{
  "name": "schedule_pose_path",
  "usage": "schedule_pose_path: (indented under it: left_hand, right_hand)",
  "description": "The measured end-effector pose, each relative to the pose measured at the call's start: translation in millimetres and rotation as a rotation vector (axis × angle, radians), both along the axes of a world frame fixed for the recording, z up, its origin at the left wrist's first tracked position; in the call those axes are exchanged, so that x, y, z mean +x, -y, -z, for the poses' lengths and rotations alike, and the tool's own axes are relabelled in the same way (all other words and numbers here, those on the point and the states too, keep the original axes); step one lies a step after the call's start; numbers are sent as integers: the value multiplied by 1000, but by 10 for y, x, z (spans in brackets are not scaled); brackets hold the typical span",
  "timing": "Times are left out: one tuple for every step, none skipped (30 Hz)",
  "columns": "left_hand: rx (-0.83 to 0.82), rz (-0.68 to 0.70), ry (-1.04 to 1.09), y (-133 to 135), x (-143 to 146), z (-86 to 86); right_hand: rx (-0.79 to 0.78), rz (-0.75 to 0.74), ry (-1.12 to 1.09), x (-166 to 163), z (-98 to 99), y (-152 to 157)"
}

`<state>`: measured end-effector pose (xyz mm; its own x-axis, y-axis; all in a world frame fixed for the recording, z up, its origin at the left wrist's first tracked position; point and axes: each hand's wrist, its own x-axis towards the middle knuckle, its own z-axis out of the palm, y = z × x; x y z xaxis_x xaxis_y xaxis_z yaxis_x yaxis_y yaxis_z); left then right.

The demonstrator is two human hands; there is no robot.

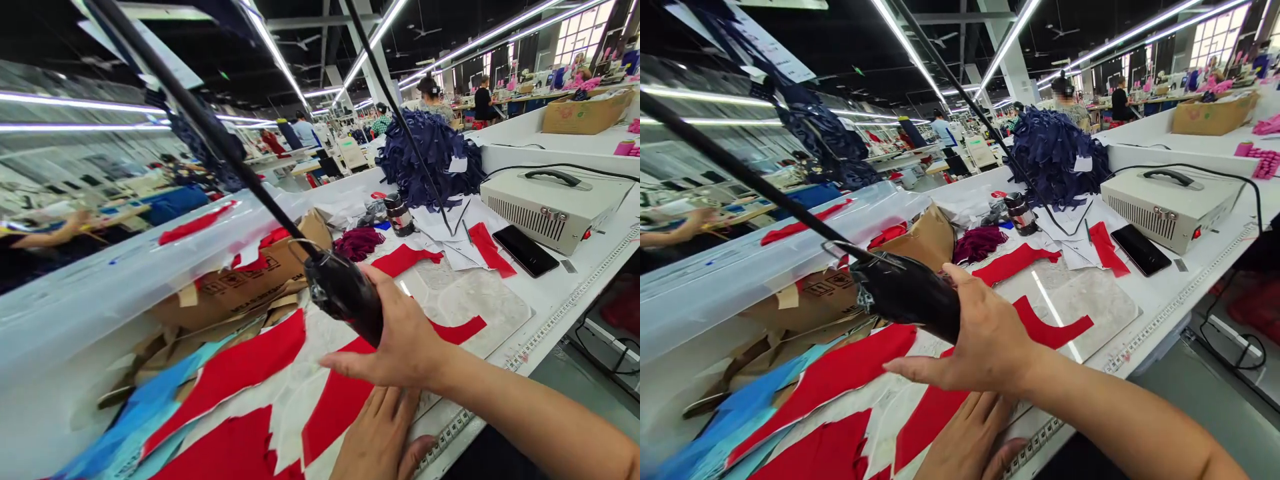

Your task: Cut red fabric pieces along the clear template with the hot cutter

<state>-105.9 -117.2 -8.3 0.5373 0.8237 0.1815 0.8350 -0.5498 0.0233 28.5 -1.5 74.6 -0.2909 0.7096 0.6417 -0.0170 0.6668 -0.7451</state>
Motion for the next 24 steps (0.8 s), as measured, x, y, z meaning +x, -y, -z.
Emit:
schedule_pose_path:
  left_hand:
    - [4,21,-9,0,-10,-13]
    - [13,42,-19,-1,-9,-29]
    - [25,61,-29,-3,6,-47]
    - [38,74,-34,-6,37,-66]
    - [43,86,-37,-11,82,-86]
    - [38,94,-38,-18,142,-105]
    - [24,104,-37,-30,215,-124]
    - [0,112,-34,-50,299,-142]
    - [-28,117,-28,-78,391,-158]
    - [-59,120,-17,-115,487,-171]
    - [-86,121,-1,-160,583,-179]
    - [-106,119,19,-212,675,-182]
    - [-119,118,39,-268,761,-179]
    - [-127,118,56,-324,837,-171]
    - [-131,119,70,-376,902,-158]
    - [-131,122,80,-420,954,-141]
    - [-129,122,87,-457,995,-123]
    - [-125,122,92,-483,1025,-103]
    - [-120,120,97,-501,1045,-85]
    - [-114,118,103,-512,1058,-69]
    - [-110,117,108,-517,1065,-55]
    - [-109,118,113,-518,1069,-44]
    - [-114,120,117,-518,1071,-37]
    - [-121,122,118,-518,1074,-32]
  right_hand:
    - [-41,-1,-30,-60,-15,6]
    - [-80,3,-53,-87,-31,5]
    - [-110,15,-71,-82,-48,-4]
    - [-126,32,-85,-45,-66,-20]
    - [-127,56,-94,18,-83,-44]
    - [-116,82,-97,103,-100,-74]
    - [-102,114,-96,204,-115,-110]
    - [-88,154,-89,315,-127,-149]
    - [-78,198,-76,428,-136,-189]
    - [-73,256,-62,539,-141,-229]
    - [-67,312,-55,644,-143,-267]
    - [-62,355,-54,739,-141,-300]
    - [-56,388,-58,823,-137,-326]
    - [-47,411,-63,895,-131,-346]
    - [-40,427,-66,955,-125,-357]
    - [-33,442,-63,1001,-118,-361]
    - [-27,455,-55,1035,-112,-359]
    - [-19,465,-49,1058,-106,-353]
    - [-10,469,-41,1071,-100,-345]
    - [-3,470,-37,1076,-94,-337]
    - [7,473,-35,1075,-88,-331]
    - [20,477,-34,1071,-82,-327]
    - [33,485,-32,1065,-76,-327]
    - [46,496,-29,1060,-70,-329]
